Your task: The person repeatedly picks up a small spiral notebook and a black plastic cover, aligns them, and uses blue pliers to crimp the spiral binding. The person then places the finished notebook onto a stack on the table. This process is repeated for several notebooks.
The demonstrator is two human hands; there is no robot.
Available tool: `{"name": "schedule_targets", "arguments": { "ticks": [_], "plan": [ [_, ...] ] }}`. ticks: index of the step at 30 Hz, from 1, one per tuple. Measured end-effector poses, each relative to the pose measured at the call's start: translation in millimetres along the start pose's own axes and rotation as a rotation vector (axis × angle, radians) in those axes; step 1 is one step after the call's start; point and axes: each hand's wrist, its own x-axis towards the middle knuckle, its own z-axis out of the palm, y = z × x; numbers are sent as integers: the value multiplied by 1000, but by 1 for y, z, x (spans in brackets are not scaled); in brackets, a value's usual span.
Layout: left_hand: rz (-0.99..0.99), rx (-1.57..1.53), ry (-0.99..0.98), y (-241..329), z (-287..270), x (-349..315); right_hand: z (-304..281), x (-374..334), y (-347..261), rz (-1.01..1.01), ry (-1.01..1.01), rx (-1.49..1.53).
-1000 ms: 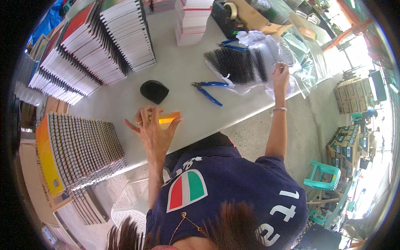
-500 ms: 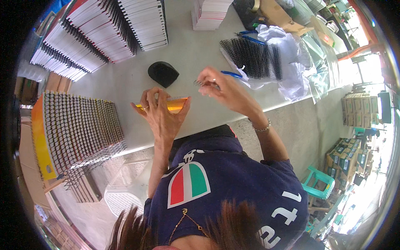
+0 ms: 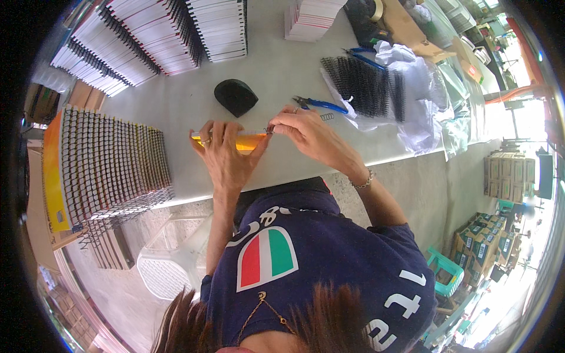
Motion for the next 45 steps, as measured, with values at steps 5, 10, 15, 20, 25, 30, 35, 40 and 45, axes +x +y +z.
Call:
{"name": "schedule_targets", "arguments": {
  "ticks": [5, 10, 15, 20, 25, 30, 35, 40, 45],
  "plan": [
    [-3, 3, 5, -2, 2, 0, -1, 1, -8, 72, 37, 168],
    [-32, 54, 29, 1, 5, 0, 4, 0, -3, 51, 49, 229],
    [-91, 66, 20, 7, 2, -2, 17, -1, 3, -78, 129, -123],
    [-99, 37, 11, 12, -6, -3, 15, 7, 1, -105, 131, -202],
    [-152, -33, 120, 11, -1, -7, 18, 16, 2, -191, 152, -214],
    [-278, -218, 345, 10, 3, -11, 17, 21, 5, -211, 58, -294],
    [-266, -252, 204, -7, 4, -19, 2, 45, 24, -216, -191, 71],
    [-179, -264, 134, -29, -2, -12, 8, 123, 57, -419, -178, -205],
    [-143, -290, 153, -54, -6, -6, 21, 147, 71, -331, -547, -86]
  ]
}}
